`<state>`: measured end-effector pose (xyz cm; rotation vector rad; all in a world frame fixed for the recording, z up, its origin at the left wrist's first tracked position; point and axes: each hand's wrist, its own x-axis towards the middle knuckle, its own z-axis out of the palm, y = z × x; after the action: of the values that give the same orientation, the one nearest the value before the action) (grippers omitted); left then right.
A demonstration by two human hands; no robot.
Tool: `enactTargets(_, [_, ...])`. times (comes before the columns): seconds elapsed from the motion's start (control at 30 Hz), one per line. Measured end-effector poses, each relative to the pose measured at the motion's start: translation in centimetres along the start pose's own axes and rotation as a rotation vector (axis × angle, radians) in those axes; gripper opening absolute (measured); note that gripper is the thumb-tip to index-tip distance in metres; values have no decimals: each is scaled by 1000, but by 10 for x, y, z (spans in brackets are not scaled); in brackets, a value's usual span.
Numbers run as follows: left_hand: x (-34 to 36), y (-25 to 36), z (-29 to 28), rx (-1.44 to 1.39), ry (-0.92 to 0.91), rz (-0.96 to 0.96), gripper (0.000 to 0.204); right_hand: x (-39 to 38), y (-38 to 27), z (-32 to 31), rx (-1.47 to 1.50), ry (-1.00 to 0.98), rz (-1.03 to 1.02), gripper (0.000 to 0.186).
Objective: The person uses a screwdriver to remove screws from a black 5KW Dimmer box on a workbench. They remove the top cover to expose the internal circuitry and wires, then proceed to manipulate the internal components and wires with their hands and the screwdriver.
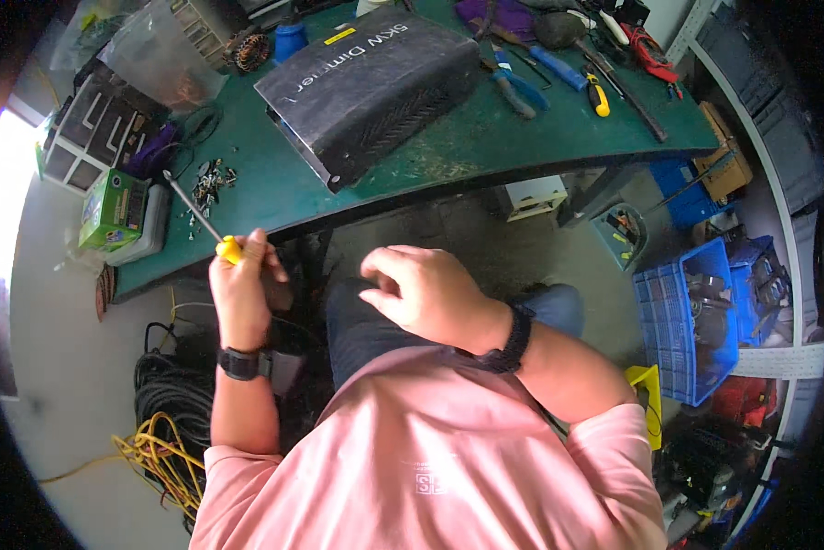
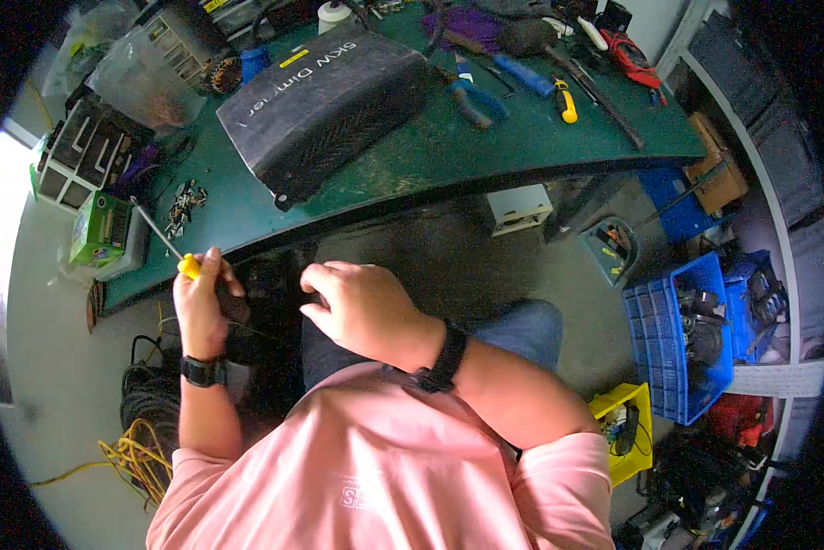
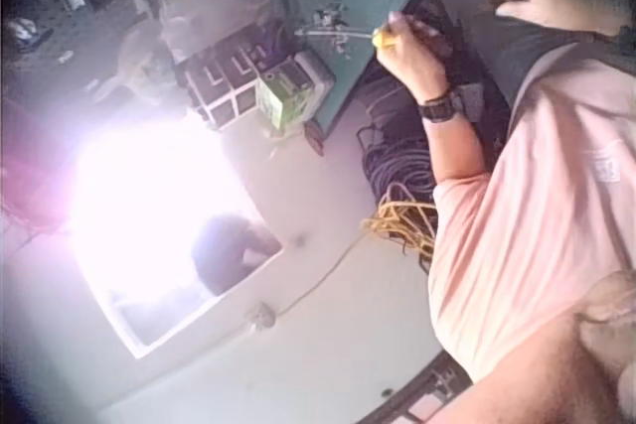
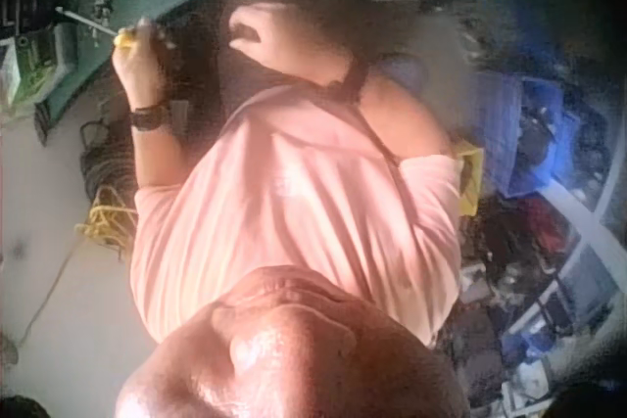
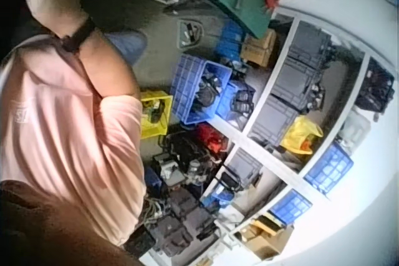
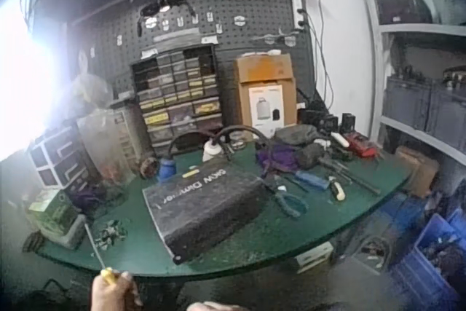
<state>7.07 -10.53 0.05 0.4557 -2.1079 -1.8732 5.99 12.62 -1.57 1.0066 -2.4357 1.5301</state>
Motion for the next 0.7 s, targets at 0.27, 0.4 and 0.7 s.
enactTargets(0.27, [92, 33, -65, 866, 158, 221, 28, -20, 8, -16, -8, -117, 71, 18])
enactTargets(0.4, [133, 18, -89, 1107, 196, 246, 38, -30, 15, -22, -21, -86, 55, 19])
enactTargets(0.7, [157, 6, -98, 1302, 218, 312, 41, -39, 25, -30, -27, -82, 78, 18])
